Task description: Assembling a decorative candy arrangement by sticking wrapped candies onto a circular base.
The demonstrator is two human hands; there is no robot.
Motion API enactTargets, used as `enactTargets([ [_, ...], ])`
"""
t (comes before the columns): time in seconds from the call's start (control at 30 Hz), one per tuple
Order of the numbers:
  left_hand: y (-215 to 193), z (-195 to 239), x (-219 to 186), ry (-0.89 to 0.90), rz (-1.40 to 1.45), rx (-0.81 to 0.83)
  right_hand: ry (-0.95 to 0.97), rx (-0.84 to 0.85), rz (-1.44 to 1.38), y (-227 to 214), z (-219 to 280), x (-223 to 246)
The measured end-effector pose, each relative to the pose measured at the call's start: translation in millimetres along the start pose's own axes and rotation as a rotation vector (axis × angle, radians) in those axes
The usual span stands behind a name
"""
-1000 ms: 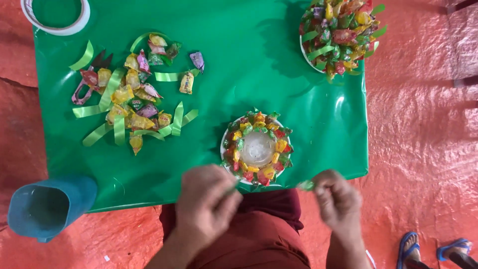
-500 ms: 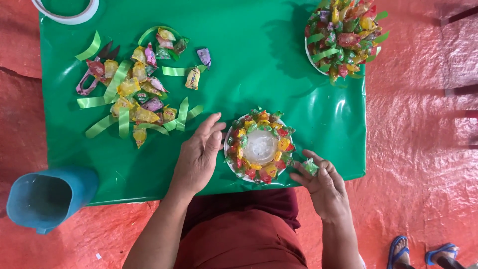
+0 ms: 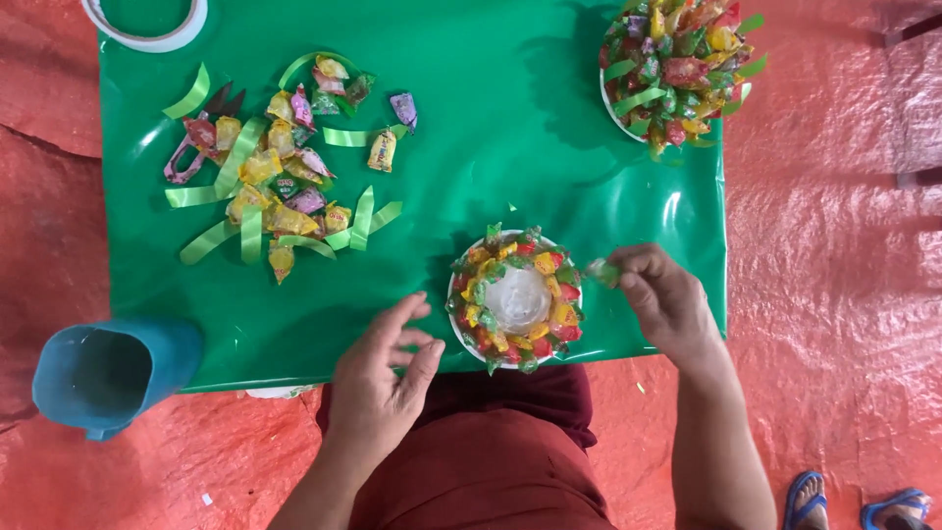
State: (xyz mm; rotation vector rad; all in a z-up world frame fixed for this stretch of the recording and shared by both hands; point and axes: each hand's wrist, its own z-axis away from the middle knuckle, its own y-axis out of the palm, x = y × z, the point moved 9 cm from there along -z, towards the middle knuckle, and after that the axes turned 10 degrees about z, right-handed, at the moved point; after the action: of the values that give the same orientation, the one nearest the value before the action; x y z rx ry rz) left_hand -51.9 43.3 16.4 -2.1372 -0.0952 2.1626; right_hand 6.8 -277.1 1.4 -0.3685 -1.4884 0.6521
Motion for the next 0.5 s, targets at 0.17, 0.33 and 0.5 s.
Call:
enactTargets([
  [0.17,39.6,-41.7,-99.2,0.395,-0.234,0.164,-0.060,0.090,0.455,-2.9,-0.7,86.3],
  [0.33,106.3,-51.5,-90.8,0.537,-0.273,0.418,-0.133,0.177,0.365,0.0,5.2,104.9],
  [0.5,98.6,-56.2,-75.9,0.408,-0.087,0.319,-0.341,-0.182,0.153,-14.7,22.6,74.9],
])
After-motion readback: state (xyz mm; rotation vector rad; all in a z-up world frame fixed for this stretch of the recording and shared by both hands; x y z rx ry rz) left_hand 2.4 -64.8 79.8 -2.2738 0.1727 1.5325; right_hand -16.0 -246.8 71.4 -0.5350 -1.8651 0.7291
